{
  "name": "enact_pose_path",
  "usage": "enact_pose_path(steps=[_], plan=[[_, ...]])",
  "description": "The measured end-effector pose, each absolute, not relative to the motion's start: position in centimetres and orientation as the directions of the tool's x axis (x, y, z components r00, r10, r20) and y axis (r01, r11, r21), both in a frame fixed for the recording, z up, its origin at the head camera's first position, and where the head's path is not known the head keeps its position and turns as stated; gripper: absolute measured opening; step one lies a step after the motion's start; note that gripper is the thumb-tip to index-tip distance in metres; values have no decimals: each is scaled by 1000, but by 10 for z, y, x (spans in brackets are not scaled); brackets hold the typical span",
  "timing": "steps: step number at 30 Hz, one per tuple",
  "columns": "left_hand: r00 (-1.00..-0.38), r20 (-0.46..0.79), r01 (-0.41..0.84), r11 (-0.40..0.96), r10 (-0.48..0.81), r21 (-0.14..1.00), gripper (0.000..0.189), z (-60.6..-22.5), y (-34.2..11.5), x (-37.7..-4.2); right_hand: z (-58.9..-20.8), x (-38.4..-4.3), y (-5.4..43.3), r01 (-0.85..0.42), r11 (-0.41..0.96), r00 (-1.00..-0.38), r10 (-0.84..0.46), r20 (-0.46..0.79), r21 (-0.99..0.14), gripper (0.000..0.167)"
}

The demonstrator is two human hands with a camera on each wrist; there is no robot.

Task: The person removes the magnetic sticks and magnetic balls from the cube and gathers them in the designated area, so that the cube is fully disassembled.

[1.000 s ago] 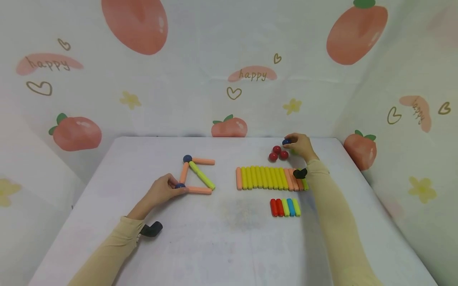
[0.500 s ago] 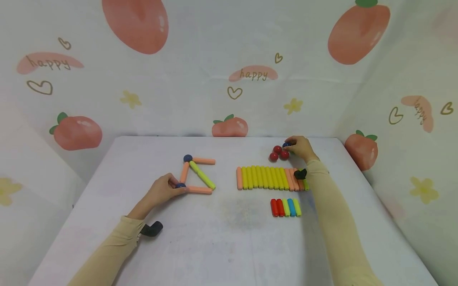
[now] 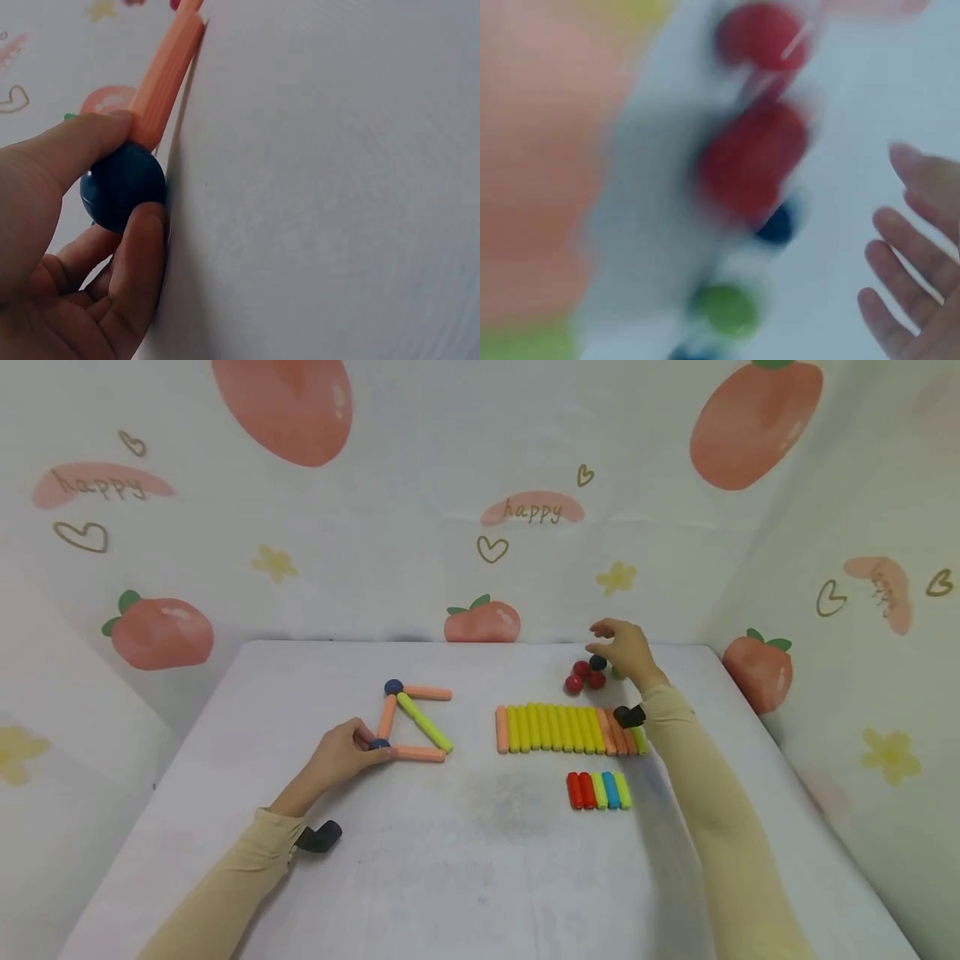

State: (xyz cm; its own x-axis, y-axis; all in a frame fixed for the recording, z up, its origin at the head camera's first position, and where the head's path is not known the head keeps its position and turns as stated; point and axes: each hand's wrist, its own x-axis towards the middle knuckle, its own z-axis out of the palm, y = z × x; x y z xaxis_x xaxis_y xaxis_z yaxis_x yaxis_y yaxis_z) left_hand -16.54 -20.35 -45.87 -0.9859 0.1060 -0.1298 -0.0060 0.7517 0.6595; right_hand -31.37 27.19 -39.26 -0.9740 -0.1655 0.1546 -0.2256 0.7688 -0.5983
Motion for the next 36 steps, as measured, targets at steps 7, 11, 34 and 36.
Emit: enact_pose_path(steps=[7,11,34,36], plan=[[-983,-137,2,756,121,655,51,-455,-189,-157,-372,-270,166,-386,595,-895,-427,129,-705,30],[-973,-189,-23,766,130,643,53,-450,-184,-154,-387,-237,103,-468,549,-757,-654,-7,-693,28],[-986,-57,77,723,159,687,58,-463,-197,-234,-427,-195,8,-625,632,-666,-738,-110,-459,19],[-985,-49,85,721,163,688,58,-464,-195,-235,-426,-194,9,-604,647,-682,-722,-119,-465,18]])
